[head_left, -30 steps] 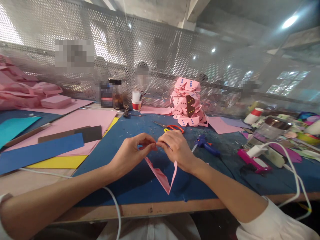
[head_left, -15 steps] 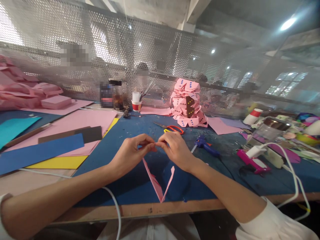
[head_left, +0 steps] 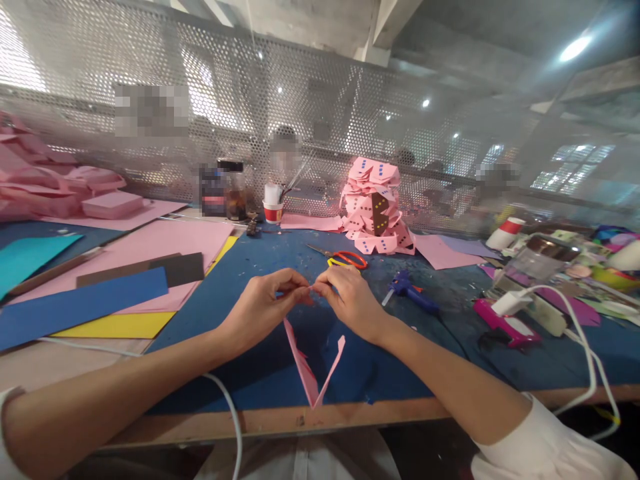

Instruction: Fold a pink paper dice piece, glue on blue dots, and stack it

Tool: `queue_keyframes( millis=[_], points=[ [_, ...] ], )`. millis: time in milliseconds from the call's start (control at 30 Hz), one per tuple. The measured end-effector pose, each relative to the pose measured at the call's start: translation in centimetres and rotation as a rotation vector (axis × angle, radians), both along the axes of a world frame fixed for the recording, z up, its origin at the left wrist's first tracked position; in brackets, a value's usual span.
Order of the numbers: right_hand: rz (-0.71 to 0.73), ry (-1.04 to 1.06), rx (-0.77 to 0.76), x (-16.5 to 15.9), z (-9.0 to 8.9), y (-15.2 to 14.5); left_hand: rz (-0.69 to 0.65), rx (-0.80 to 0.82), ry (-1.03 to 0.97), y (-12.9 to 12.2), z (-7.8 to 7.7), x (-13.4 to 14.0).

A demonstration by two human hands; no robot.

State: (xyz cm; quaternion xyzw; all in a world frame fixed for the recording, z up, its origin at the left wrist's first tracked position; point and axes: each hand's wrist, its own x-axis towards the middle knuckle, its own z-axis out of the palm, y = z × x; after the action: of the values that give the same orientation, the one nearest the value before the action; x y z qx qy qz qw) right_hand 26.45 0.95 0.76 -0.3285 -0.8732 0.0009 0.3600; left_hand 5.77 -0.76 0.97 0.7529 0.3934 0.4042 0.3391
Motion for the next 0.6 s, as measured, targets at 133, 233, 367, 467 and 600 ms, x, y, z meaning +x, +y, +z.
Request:
queue_keyframes(
  millis=[133,233,367,467,600],
  points=[
    [-0.045,-0.065,0.095,-0.11,-0.37,0.08,-0.009,-0.008,-0.005,-0.07,0.17,0.10],
    [-0.040,-0.062,0.073,-0.10,-0.35,0.02,-0.008,-0.014,-0.007,-0.09,0.28,0.14],
    [-0.007,-0.015,0.010,-0.03,-0.23,-0.08,-0.010,-0.022,-0.021,-0.06,0.15,0.08],
    [0.000,-0.010,0.004,-0.01,-0.23,-0.07,-0.014,-0.028,-0.030,-0.01,-0.02,0.08],
    [-0.038,-0.023,0.028,-0.06,-0.28,0.05,-0.022,-0.027,-0.024,-0.02,0.01,0.17]
  ],
)
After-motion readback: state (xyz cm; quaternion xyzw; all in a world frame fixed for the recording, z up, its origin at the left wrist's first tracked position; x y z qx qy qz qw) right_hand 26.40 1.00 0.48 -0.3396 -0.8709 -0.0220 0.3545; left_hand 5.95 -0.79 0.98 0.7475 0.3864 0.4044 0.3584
